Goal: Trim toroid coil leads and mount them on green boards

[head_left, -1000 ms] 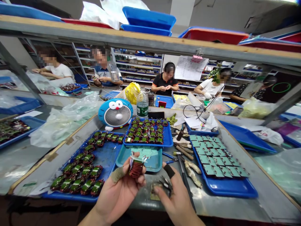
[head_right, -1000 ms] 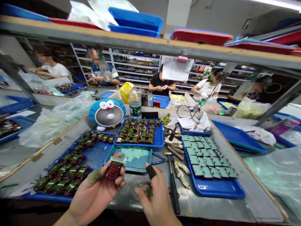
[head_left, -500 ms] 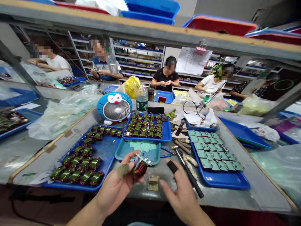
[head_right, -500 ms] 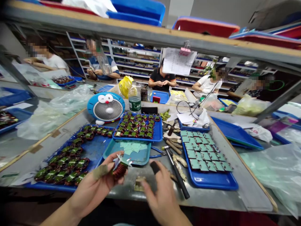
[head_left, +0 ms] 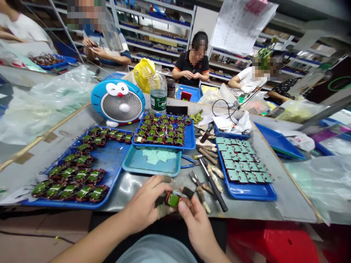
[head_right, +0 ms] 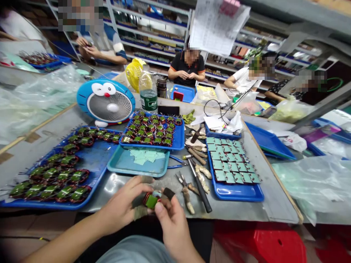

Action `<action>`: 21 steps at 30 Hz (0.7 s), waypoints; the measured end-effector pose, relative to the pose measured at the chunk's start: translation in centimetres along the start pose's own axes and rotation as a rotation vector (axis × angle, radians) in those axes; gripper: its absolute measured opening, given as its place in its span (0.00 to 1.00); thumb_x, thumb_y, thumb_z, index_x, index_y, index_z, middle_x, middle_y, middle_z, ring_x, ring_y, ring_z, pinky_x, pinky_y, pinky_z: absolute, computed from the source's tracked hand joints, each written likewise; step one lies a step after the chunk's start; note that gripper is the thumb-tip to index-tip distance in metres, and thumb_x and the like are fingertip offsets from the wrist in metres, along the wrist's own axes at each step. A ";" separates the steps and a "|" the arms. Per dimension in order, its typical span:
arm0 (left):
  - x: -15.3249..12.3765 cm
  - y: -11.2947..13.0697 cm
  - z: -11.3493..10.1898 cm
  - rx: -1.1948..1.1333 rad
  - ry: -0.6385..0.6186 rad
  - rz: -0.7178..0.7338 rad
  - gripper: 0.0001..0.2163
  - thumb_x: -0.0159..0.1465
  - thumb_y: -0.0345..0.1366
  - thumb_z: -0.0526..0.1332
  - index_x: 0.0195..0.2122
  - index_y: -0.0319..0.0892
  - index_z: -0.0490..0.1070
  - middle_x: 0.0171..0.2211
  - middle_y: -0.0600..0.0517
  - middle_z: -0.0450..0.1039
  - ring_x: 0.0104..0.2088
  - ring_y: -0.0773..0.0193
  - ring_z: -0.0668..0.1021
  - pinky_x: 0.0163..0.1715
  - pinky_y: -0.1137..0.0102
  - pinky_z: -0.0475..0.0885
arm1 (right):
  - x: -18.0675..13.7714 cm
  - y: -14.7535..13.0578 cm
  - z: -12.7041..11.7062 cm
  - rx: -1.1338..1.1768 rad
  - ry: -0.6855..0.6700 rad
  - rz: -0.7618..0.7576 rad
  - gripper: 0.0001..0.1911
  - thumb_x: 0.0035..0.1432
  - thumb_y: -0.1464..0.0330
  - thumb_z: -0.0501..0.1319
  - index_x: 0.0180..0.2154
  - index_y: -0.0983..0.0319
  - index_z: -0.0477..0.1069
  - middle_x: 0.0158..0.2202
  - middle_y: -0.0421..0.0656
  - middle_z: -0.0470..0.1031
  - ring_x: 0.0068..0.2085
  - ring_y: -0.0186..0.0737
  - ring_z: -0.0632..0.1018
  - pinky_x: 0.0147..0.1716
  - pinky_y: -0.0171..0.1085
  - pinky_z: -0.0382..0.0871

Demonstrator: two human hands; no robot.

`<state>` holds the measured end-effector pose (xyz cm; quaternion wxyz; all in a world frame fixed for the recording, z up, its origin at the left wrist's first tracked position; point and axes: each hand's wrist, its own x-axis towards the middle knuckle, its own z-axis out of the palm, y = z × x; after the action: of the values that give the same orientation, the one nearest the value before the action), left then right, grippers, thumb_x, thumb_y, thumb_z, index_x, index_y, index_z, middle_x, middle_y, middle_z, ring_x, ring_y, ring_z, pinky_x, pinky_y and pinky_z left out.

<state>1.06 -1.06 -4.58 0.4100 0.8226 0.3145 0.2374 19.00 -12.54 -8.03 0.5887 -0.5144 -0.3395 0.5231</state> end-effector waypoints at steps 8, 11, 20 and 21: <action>1.1 -3.9 2.8 -0.087 -0.011 -0.126 0.14 0.65 0.43 0.70 0.49 0.45 0.73 0.46 0.44 0.81 0.45 0.47 0.81 0.45 0.60 0.72 | 1.1 -0.7 -4.4 -0.549 0.193 -0.065 0.23 0.69 0.56 0.62 0.60 0.59 0.71 0.52 0.51 0.82 0.52 0.52 0.82 0.55 0.50 0.77; 0.8 -4.4 3.0 -0.110 -0.030 -0.145 0.16 0.64 0.44 0.71 0.49 0.46 0.73 0.48 0.44 0.80 0.47 0.47 0.81 0.47 0.60 0.72 | 1.2 -0.5 -4.7 -0.650 0.135 -0.055 0.21 0.70 0.60 0.61 0.61 0.58 0.70 0.53 0.50 0.81 0.54 0.50 0.82 0.56 0.50 0.77; 0.3 -4.9 3.8 -0.187 -0.054 -0.130 0.20 0.60 0.41 0.75 0.50 0.48 0.72 0.46 0.47 0.81 0.46 0.49 0.82 0.46 0.62 0.73 | 1.9 -0.7 -4.0 -0.840 -0.079 -0.176 0.27 0.67 0.67 0.64 0.65 0.55 0.65 0.58 0.48 0.78 0.58 0.50 0.79 0.58 0.47 0.76; 0.2 -5.1 3.9 -0.186 -0.048 -0.124 0.24 0.58 0.41 0.76 0.53 0.49 0.71 0.50 0.46 0.80 0.48 0.48 0.82 0.48 0.61 0.73 | 2.1 -0.7 -3.9 -0.854 -0.102 -0.191 0.29 0.66 0.68 0.65 0.66 0.54 0.64 0.60 0.48 0.77 0.59 0.50 0.78 0.59 0.47 0.75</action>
<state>2.06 -0.58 -10.89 0.5058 0.7654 0.3313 0.2202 23.28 -11.39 -8.59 0.3513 -0.6515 -0.5999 0.3038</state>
